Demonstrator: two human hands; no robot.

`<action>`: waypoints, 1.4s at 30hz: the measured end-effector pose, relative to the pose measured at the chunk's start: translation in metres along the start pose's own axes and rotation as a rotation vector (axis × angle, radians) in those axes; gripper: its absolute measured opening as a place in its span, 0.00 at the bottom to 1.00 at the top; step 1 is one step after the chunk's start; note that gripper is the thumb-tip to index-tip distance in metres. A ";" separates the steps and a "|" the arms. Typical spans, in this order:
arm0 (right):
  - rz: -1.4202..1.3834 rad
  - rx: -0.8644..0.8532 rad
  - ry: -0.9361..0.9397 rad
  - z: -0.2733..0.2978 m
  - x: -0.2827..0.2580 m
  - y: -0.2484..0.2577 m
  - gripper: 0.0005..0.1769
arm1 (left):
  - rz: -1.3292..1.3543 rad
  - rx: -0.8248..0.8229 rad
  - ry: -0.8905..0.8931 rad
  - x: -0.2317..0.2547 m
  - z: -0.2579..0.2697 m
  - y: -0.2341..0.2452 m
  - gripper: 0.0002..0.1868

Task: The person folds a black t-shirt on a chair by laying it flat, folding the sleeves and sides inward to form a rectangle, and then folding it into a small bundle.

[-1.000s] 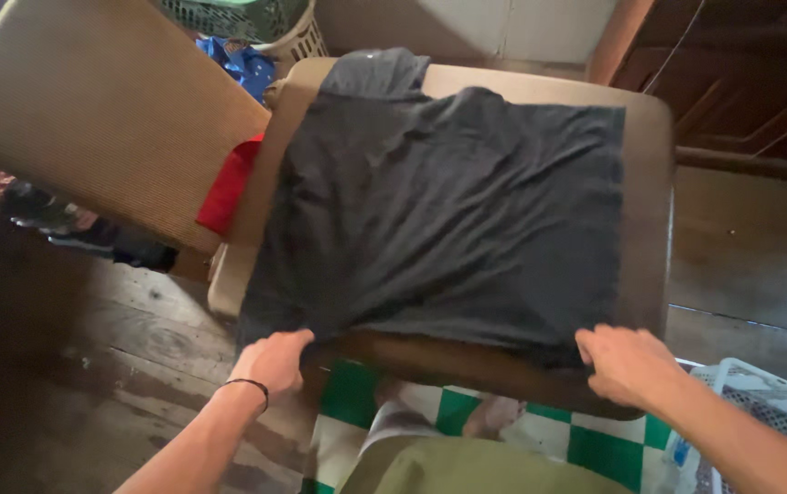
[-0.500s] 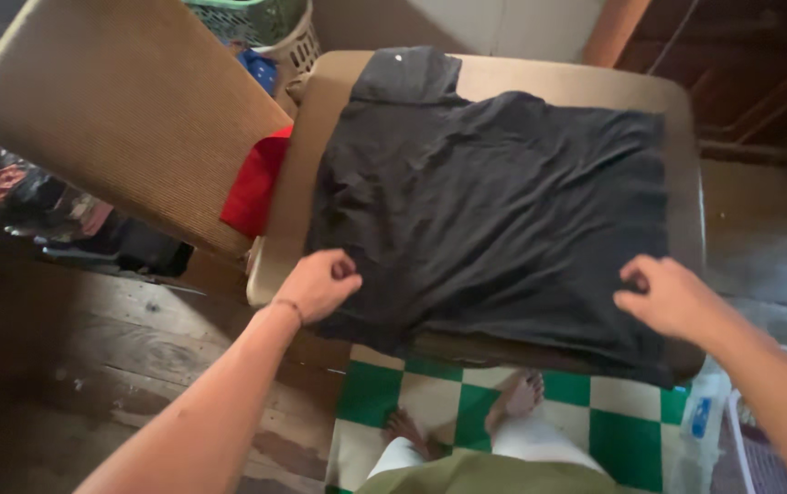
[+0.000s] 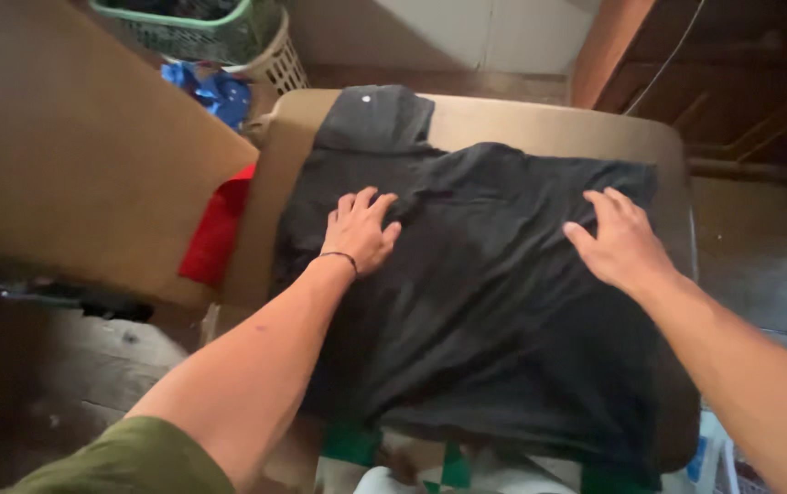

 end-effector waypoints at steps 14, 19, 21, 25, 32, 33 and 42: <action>0.142 -0.124 0.001 -0.094 0.059 0.003 0.57 | -0.112 -0.248 0.389 0.034 -0.114 0.021 0.56; 0.150 -0.060 0.085 -0.116 0.035 0.004 0.55 | -0.014 0.120 0.205 0.014 -0.134 0.033 0.47; 0.072 0.072 0.171 -0.106 0.013 0.009 0.49 | 0.056 0.426 0.025 0.005 -0.125 0.041 0.38; 0.032 0.116 0.306 -0.018 -0.034 -0.008 0.44 | 0.075 0.556 -0.239 0.004 -0.024 0.016 0.23; 0.162 0.124 0.171 0.112 -0.035 -0.039 0.47 | -0.125 0.144 0.060 -0.052 0.151 0.011 0.51; 0.185 0.113 0.167 0.114 -0.029 -0.037 0.48 | -0.120 0.149 0.059 -0.066 0.149 0.017 0.51; 0.197 0.097 -0.264 0.160 -0.026 -0.050 0.54 | -0.062 0.153 -0.016 -0.136 0.181 0.030 0.55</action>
Point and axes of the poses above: each hand's wrist, its own z-axis away from the middle knuckle, its own y-axis out of the back of the hand, x = y × z, the point moved 1 cm from there along -z, towards the middle knuckle, and after that the axes turned 5 degrees about y, right-handed, at the moved point
